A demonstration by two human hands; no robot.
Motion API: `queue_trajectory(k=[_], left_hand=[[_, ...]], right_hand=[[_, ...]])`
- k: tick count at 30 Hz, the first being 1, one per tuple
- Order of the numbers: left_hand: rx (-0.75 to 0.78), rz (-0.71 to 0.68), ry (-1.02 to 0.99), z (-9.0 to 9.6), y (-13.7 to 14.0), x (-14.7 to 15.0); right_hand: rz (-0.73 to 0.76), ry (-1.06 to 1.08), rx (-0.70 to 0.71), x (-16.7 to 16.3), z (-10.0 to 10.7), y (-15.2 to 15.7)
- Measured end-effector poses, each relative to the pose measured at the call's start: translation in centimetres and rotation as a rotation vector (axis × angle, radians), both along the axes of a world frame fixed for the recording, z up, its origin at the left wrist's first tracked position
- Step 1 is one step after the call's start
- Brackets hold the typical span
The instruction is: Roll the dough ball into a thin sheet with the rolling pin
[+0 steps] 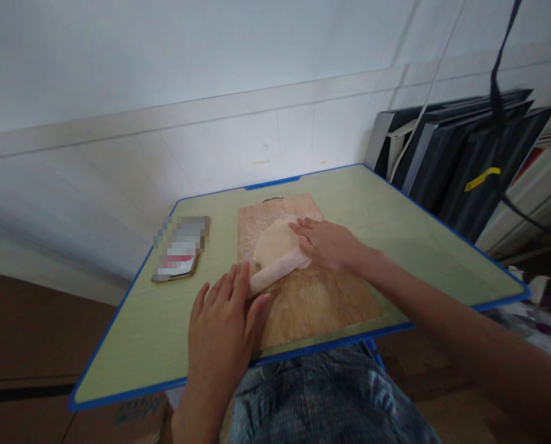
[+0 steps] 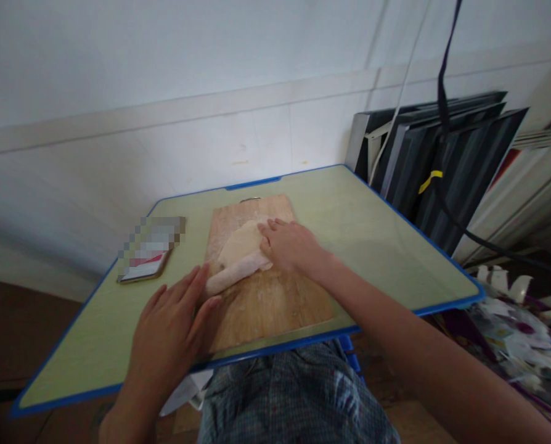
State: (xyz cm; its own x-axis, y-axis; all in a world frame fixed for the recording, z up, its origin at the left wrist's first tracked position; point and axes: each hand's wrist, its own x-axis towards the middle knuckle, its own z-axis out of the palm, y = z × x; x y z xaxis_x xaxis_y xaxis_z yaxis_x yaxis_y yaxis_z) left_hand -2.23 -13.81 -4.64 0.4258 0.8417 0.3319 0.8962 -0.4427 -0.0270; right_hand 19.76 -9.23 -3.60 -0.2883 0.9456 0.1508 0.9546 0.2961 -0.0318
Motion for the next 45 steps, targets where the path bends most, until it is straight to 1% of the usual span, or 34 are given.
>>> queue_trajectory(k=[2,6,9,12,16,19,22,26,31,34,37,42,45], left_hand=[[-0.008,0.037,0.02,0.2,0.5,0.2],[-0.073,0.093,0.051,0.9,1.6,0.3],[-0.09,0.119,0.055,1.1,1.9,0.3],[-0.064,0.113,0.062,0.9,1.4,0.3],[-0.015,0.083,0.061,0.2,0.3,0.5],[0.008,0.085,0.04,-0.2,-0.2,0.6],[0.021,0.088,0.024,-0.3,-0.3,0.7],[0.009,0.103,0.041,0.0,0.1,0.7],[-0.021,0.127,0.054,0.5,0.8,0.7],[-0.032,0.127,0.059,0.5,0.9,0.6],[-0.028,0.132,0.054,0.5,0.6,0.8],[0.009,0.114,0.03,0.2,-0.3,1.2],[0.016,0.134,0.026,0.1,-0.5,1.5]], right_hand=[[0.01,-0.017,-0.045,-0.2,0.0,1.5],[-0.033,-0.002,-0.176,-0.8,0.3,4.7],[-0.018,-0.004,-0.219,-1.0,0.5,5.5],[0.022,-0.012,-0.183,-0.7,0.3,4.6],[0.068,0.016,-0.055,-0.1,0.0,1.6],[0.025,0.028,-0.007,0.0,-0.1,-0.3],[0.019,0.017,-0.005,0.0,0.0,-0.6],[0.046,0.0,-0.048,-0.1,-0.1,1.7],[0.018,0.018,-0.176,-0.8,-0.1,5.5],[0.013,0.052,-0.192,-1.2,0.1,6.2],[0.039,0.055,-0.165,-1.0,0.2,5.1],[0.095,0.038,-0.095,0.2,0.0,0.8],[0.105,0.053,-0.042,0.7,-0.3,-0.8]])
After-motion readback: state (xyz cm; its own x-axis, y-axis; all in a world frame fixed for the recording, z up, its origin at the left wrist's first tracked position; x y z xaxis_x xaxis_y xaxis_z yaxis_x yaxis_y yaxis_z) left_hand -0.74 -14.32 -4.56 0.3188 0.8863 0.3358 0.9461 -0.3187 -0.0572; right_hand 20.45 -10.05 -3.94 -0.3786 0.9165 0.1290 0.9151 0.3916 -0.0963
